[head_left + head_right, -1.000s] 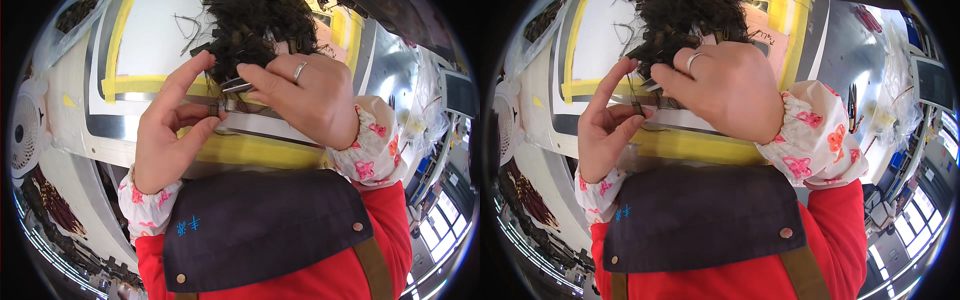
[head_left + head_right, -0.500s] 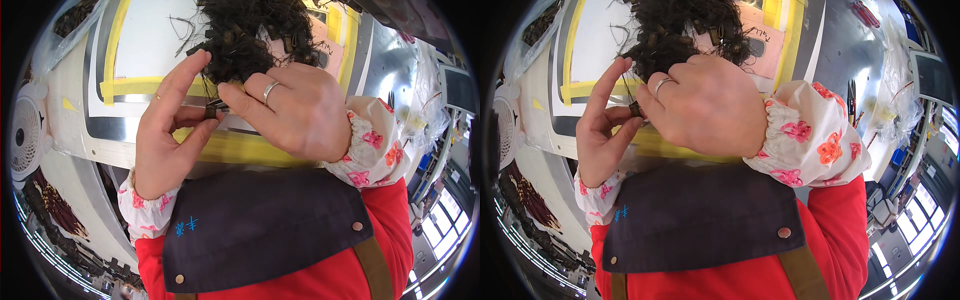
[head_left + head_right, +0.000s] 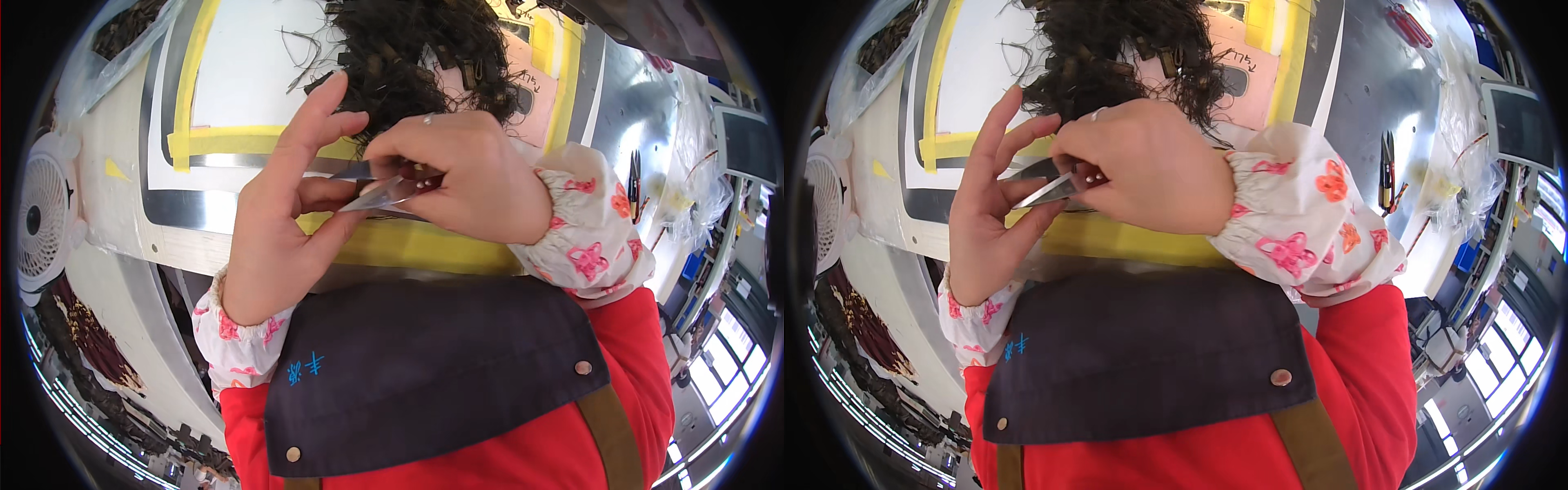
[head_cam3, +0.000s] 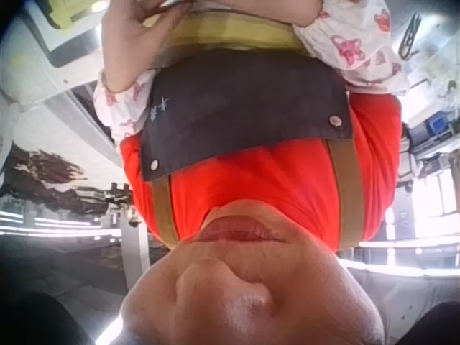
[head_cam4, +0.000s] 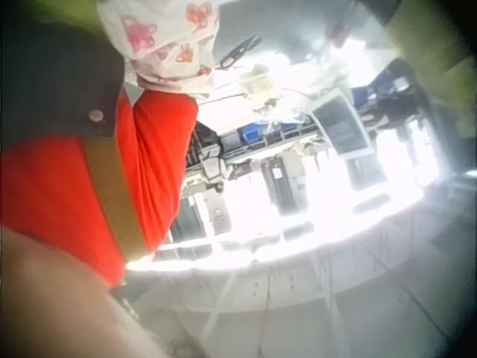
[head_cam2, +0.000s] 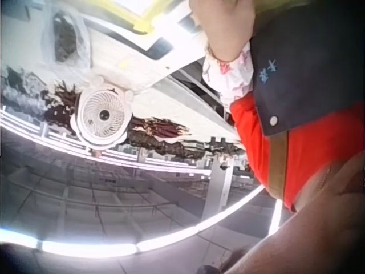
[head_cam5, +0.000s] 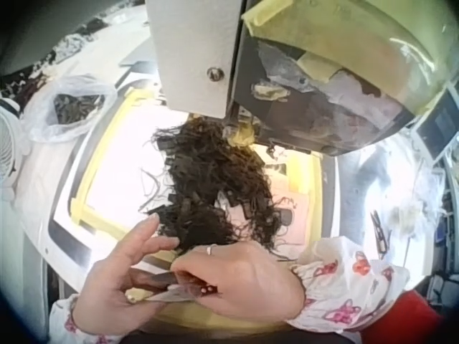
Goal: The recorder uses tweezers and small clips to prepare bundles of dark hair or synthetic fibers at a workstation.
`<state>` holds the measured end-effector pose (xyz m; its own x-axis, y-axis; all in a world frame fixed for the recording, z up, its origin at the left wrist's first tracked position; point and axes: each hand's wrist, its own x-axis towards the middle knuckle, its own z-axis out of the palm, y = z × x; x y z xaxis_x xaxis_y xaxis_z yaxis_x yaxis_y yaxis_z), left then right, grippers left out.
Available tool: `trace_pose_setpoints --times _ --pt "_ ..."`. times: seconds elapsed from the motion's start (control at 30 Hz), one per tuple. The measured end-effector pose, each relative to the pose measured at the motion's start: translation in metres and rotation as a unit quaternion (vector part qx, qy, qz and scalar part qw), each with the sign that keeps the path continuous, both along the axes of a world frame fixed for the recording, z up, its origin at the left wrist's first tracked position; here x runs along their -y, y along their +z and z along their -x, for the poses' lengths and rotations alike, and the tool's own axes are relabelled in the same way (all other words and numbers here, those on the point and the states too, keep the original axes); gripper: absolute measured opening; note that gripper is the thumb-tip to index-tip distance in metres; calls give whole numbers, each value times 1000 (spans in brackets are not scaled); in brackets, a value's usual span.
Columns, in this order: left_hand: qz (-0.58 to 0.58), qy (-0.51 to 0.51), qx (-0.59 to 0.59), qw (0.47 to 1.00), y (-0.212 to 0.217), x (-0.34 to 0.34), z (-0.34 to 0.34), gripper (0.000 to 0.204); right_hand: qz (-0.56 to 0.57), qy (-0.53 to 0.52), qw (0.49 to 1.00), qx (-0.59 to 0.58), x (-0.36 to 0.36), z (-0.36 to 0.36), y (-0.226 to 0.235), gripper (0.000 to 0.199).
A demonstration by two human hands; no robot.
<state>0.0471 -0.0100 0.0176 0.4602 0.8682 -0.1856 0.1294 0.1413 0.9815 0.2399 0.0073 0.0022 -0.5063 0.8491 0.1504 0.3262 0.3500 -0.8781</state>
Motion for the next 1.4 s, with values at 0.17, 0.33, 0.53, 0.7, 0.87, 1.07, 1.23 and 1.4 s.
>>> trace_pose_setpoints --times 0.17,0.33,0.53,0.7,0.87,1.07,1.23,1.4 --pt "-25 31 -17 999 -3 -1 -2 69 10 -11 1000 -14 -8 -5 3 19" --pt "-354 35 -313 881 8 -4 10 32 173 -181 967 -50 -15 -28 21 18" --pt "-342 54 -218 912 7 -7 -2 21 185 -85 972 -118 4 10 16 10" --pt "-358 142 -297 874 9 -35 31 14 75 -72 992 -76 -14 9 4 16" --pt "-496 271 -451 691 33 -111 96 16 -231 -177 957 7 -41 9 -2 30" --pt "-433 38 -289 853 -12 -112 21 23 -267 -227 893 283 -49 6 -12 51" --pt "-475 3 -287 832 -30 -131 -11 34 -175 -238 906 302 -44 -1 -15 41" --pt "-373 -32 -211 903 -1 -107 -10 30 -62 -116 991 40 -24 -23 9 31"
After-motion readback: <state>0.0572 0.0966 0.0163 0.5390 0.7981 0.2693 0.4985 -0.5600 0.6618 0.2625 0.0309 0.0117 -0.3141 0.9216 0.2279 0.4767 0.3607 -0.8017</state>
